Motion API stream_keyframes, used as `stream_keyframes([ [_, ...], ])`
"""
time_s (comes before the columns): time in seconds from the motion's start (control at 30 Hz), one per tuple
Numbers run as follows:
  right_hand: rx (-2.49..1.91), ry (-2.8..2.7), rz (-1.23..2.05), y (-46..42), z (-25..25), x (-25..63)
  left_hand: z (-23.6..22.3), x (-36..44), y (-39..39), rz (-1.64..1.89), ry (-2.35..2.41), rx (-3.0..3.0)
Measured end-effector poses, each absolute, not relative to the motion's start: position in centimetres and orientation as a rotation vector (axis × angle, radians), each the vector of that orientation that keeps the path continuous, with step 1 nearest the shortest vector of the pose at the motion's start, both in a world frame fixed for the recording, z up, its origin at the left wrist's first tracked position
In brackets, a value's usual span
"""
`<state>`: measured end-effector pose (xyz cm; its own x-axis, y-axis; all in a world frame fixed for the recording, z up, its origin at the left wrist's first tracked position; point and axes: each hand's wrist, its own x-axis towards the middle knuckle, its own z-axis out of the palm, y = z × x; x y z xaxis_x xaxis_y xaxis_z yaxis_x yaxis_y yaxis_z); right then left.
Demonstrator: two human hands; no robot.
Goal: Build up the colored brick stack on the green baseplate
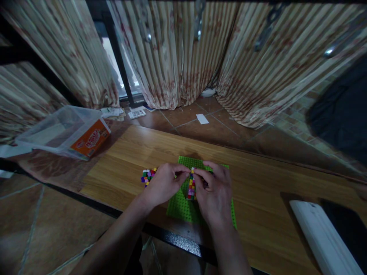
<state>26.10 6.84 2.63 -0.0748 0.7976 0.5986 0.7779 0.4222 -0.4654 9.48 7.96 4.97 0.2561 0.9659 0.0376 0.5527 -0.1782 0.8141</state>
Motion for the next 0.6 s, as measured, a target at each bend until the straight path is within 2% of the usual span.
stream_keyframes([
  [0.6, -1.314, -1.935, 0.012, 6.1, 2.3, 25.8, 5.1, 10.9, 7.1, 0.542, 1.625, 2.158],
])
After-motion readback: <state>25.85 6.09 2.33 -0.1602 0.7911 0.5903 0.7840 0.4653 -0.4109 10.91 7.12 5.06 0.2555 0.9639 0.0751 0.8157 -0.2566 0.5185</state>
